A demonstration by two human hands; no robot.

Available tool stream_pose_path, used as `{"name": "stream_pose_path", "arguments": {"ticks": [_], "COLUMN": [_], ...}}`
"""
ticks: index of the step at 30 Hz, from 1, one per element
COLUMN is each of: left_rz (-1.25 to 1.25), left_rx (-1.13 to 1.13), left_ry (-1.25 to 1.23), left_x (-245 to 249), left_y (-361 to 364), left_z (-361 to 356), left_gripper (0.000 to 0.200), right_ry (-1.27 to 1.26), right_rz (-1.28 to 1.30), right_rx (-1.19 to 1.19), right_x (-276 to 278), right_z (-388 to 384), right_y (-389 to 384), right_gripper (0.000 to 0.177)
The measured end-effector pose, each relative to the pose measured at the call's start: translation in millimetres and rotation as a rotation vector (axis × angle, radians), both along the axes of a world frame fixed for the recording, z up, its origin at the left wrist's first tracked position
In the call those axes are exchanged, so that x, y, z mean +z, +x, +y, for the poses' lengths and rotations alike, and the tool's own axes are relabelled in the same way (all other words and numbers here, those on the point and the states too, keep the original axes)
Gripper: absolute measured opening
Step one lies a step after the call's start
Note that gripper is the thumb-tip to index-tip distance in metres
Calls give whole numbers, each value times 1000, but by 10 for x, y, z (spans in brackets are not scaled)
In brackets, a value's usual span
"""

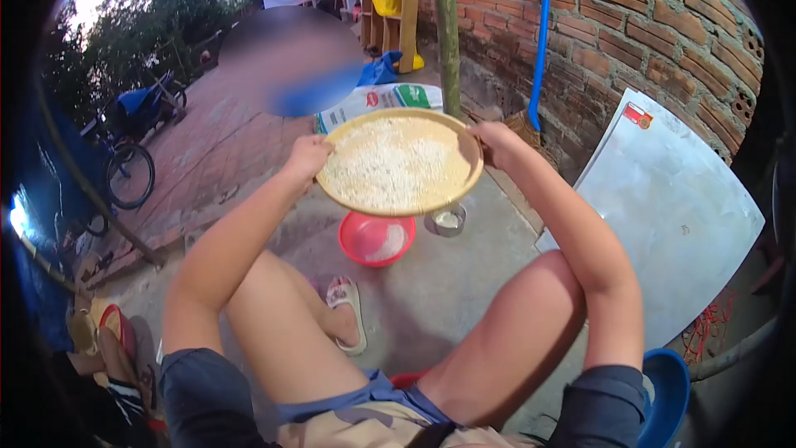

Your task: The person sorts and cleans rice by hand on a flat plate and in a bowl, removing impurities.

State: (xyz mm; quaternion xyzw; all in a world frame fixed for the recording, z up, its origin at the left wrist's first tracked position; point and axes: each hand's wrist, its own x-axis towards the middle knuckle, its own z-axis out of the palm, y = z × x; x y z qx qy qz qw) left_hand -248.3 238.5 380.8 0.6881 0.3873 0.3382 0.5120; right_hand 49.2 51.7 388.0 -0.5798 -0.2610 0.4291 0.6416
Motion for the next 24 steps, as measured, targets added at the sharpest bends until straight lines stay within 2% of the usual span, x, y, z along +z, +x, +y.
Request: {"name": "stream_pose_path", "arguments": {"ticks": [2,3,4,7,9,12,14,17,22,24], "left_rz": [-45,28,107,143,128,86,41,-52,14,-126], "left_rx": [-7,-3,3,58,55,42,22,-91,-191,-199], "left_ry": [-22,-17,-7,-12,17,68,91,61,45,-49], "left_x": [33,135,240,450,595,537,359,156,66,77], "left_y": [-55,-162,-257,-477,-389,-80,59,194,150,157], "left_z": [69,142,185,26,-204,-430,-453,-421,-189,-232], "left_gripper": [21,22,22,23,25,26,27,27,29,29], "right_ry": [51,129,103,113,124,302,184,118,-1,3], "right_rz": [-37,-68,-149,-42,-50,171,-30,-98,-66,-62], "right_rx": [7,7,25,59,51,232,-99,-132,-134,-110], "right_x": [29,152,211,98,-46,-422,-233,-116,20,36], "right_z": [-3,20,2,-29,-29,127,-49,-303,-640,-689], "right_y": [-150,-287,-457,-641,-555,186,135,65,-255,-304], "right_gripper": [18,18,15,13,11,14,18,21,20,19]}}
